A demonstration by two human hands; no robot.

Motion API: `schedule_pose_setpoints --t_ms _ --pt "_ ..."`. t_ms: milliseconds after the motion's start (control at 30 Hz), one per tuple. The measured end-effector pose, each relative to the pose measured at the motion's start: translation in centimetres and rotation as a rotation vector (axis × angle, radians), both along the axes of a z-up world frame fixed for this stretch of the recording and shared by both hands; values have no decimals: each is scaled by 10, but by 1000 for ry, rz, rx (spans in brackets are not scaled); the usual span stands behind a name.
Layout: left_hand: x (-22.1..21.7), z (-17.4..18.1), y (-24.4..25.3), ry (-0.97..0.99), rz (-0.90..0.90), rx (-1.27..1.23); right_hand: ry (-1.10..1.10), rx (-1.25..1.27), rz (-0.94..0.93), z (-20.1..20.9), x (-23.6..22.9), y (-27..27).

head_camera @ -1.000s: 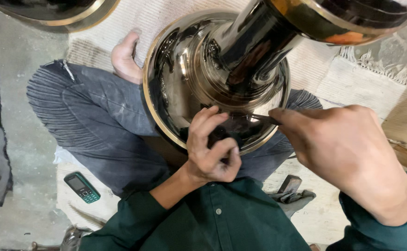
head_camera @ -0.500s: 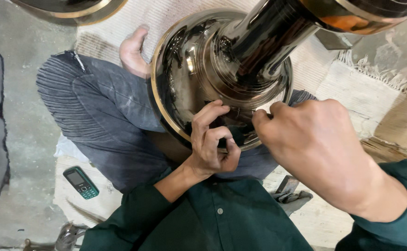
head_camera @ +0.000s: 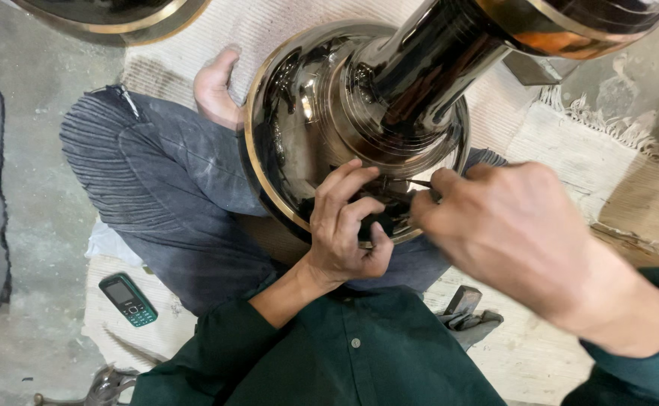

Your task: The person sits cross-legged on the floor and uses a small metal tool to scrape or polish the surface of a large, shiny metal vessel. The person holds the vessel steady with one hand while working on its surface with the tool in the other hand.

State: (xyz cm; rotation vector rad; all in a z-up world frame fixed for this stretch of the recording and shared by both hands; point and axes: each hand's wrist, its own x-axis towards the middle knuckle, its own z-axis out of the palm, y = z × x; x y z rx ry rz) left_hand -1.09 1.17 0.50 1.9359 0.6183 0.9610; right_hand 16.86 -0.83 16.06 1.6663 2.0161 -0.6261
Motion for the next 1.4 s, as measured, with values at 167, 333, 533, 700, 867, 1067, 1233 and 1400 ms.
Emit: schedule_pose_setpoints --t_ms 167,333,533,700,867,1067,1233,1400 --pt "1 11 5 126 -107 57 -77 -137 99 -6 29 4" --pt "4 16 8 202 -165 97 -110 -206 146 -10 44 17" --pt "6 13 7 199 -153 120 116 229 268 -7 48 28" --pt "7 11 7 203 -148 130 -77 -42 300 -11 47 31" --pt "7 10 6 208 -141 138 119 376 323 -11 52 25" --pt "10 8 5 197 -135 146 -175 -382 400 -18 42 35" --pt "8 8 3 204 -138 140 -116 -166 467 -7 36 43" --pt "2 9 4 193 -154 67 -196 -427 391 -6 33 45"
